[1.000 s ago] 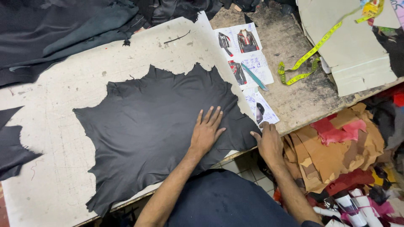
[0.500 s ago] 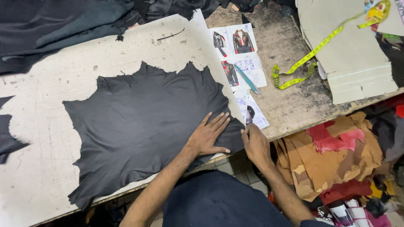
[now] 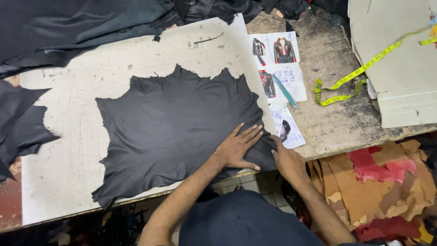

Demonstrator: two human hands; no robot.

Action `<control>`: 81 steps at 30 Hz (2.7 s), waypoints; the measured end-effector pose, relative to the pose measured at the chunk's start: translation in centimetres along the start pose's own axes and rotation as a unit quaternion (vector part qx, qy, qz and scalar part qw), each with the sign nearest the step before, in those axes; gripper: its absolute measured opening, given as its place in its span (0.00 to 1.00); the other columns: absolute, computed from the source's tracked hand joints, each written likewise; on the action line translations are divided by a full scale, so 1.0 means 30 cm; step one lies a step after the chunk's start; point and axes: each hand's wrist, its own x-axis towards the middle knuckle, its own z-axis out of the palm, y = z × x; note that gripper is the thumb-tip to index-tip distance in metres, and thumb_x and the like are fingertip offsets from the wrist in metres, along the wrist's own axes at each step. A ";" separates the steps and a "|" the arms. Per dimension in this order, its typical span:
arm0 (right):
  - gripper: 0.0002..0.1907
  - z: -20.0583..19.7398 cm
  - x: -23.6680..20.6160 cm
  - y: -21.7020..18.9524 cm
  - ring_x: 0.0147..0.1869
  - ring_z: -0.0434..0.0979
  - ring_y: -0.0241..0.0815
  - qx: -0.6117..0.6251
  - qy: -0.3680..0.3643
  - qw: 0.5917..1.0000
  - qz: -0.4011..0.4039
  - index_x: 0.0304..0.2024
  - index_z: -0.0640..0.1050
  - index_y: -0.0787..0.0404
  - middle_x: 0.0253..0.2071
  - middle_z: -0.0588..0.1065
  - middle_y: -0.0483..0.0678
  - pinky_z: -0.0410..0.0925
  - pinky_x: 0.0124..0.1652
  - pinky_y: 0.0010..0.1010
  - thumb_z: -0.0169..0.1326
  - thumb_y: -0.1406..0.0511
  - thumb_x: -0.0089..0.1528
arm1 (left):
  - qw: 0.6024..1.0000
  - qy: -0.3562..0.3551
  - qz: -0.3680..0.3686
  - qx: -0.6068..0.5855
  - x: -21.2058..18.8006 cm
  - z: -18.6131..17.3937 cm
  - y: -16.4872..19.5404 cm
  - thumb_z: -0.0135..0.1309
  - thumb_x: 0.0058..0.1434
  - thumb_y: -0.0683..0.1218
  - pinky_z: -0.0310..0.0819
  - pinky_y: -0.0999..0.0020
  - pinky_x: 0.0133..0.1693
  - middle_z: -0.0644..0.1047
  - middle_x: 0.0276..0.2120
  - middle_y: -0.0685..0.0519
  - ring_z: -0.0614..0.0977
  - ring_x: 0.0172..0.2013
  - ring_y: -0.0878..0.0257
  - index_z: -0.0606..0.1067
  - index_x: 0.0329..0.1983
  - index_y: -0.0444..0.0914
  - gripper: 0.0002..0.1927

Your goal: The person spreads a black leather hide flat on the cutting table and smooths it with their hands. They place paper pattern pieces on the hide, align and press them flat, then trace around a pattern edge with chalk before lifting the pattern pieces off the leather.

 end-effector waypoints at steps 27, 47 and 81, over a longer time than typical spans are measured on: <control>0.39 0.201 0.678 -0.511 0.81 0.48 0.58 -0.094 0.152 0.920 -0.349 0.76 0.58 0.55 0.78 0.52 0.56 0.45 0.73 0.51 0.44 0.46 0.66 | 0.945 0.136 -0.293 0.052 -0.744 -0.270 -0.603 0.46 0.67 0.66 0.45 0.48 0.72 0.59 0.75 0.44 0.58 0.75 0.49 0.61 0.74 0.39 0.40; 0.44 0.420 0.326 -1.143 0.80 0.46 0.61 -0.095 0.007 0.817 -0.568 0.75 0.57 0.54 0.78 0.50 0.60 0.42 0.72 0.54 0.48 0.42 0.63 | 0.797 0.340 -0.498 -0.027 -1.117 -0.378 -0.902 0.68 0.55 0.48 0.44 0.42 0.72 0.63 0.72 0.43 0.60 0.73 0.47 0.67 0.69 0.35 0.40; 0.42 0.334 0.374 -1.082 0.83 0.50 0.56 0.023 -0.238 0.656 -0.716 0.75 0.59 0.63 0.78 0.57 0.56 0.40 0.76 0.54 0.44 0.43 0.68 | 0.769 0.384 -0.507 0.069 -0.978 -0.427 -0.974 0.71 0.54 0.48 0.60 0.51 0.53 0.72 0.42 0.49 0.70 0.48 0.49 0.78 0.49 0.40 0.21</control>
